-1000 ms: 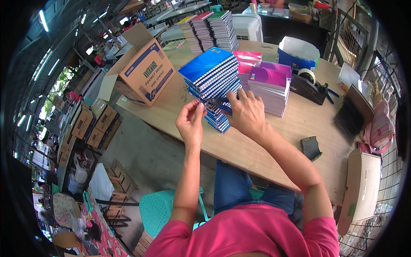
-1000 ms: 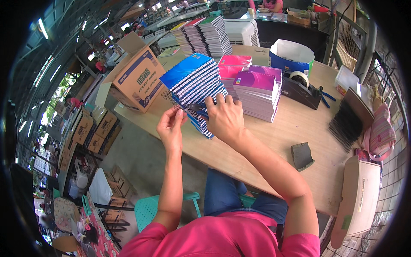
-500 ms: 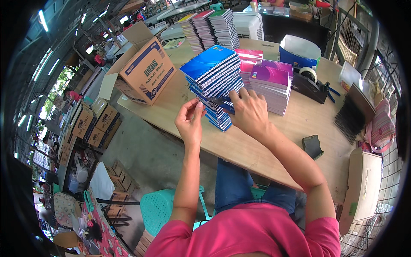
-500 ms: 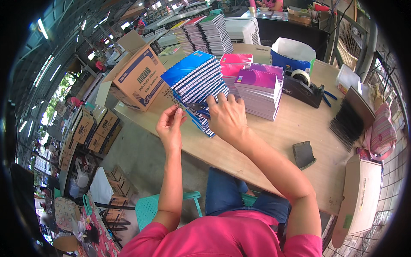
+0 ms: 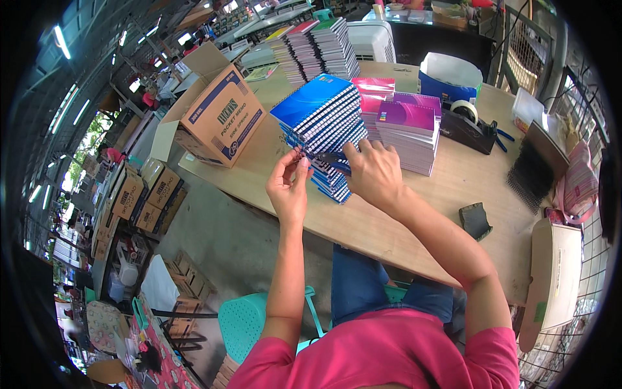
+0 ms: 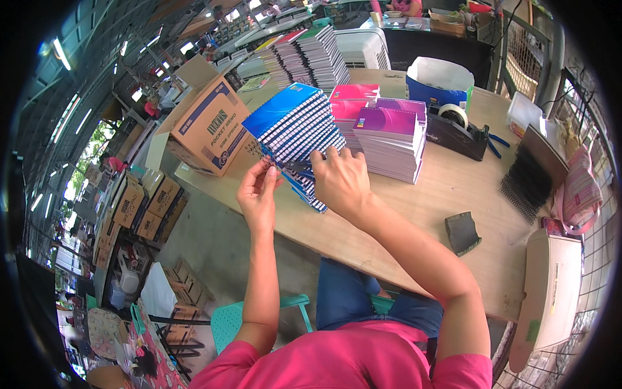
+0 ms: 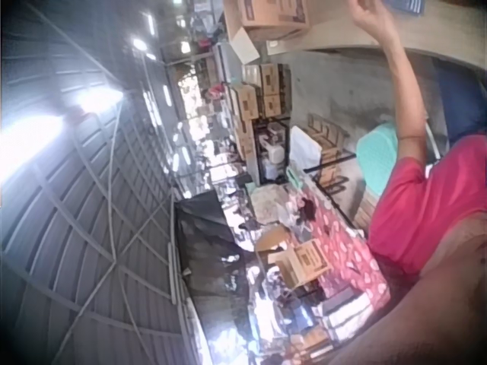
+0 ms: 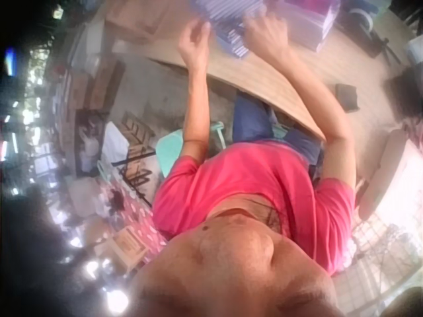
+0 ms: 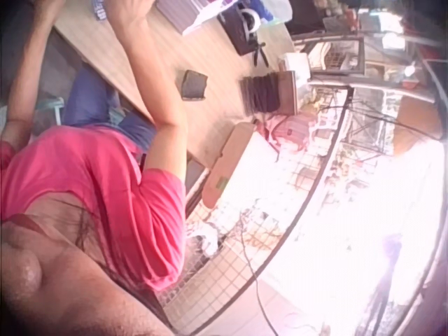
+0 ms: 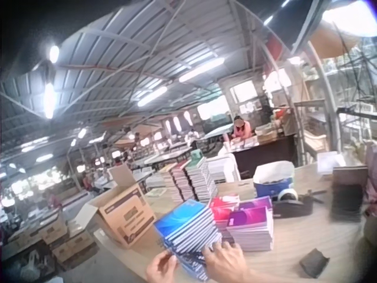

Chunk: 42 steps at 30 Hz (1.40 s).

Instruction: The person uses blue-handled shears to trim the excess spiral binding wire on a stack of notebooks. They hold the stack of notebooks on a wooden table, cut the wire ends, and then move the stack aside.

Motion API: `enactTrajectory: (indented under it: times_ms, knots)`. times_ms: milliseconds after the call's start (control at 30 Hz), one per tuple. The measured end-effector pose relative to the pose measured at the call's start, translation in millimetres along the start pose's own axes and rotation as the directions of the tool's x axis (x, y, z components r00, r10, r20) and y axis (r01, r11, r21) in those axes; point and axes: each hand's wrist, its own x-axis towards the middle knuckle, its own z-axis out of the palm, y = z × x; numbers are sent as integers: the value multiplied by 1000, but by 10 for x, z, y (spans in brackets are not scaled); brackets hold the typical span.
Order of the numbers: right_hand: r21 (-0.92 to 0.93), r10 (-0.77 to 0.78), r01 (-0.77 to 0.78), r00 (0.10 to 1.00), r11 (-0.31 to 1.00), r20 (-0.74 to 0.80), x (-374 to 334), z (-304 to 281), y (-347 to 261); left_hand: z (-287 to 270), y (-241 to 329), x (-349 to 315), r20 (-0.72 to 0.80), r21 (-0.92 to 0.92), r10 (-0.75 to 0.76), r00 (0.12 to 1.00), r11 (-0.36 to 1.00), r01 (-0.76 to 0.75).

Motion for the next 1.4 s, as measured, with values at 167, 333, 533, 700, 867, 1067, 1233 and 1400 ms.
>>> enactTrajectory:
  times_ms: [167, 333, 533, 700, 867, 1067, 1233, 1400]
  knots:
    - [62, 50, -56, 995, 997, 84, 7, 10, 111, 36, 10, 2, -15, -5, 20, 1000, 1000, -21]
    - [31, 24, -23, 1000, 999, -8, -27, -112, 19, 23, -9, -1, -26, 16, 34, 999, 999, -34]
    - [14, 19, -19, 1000, 1000, -14, 46, -60, -80, 54, 21, -11, -37, 24, 43, 998, 999, -42]
    - [44, 22, -25, 998, 999, 51, 95, -13, -62, 50, 18, -24, -30, 41, 49, 998, 998, -48]
    - [92, 41, -39, 999, 995, -21, 38, -57, 13, -22, 20, -20, -27, -4, -4, 1000, 1000, 4]
    - [20, 27, -25, 994, 999, -104, 65, -129, -71, 8, 70, -8, 9, -53, -42, 999, 998, 43]
    - [52, 13, -11, 999, 999, -36, 102, -62, -25, 59, 98, 29, 6, -45, -35, 999, 998, 35]
    - [90, 65, -67, 998, 994, 24, 84, -131, 26, 56, 111, 40, -39, -40, -46, 998, 998, 45]
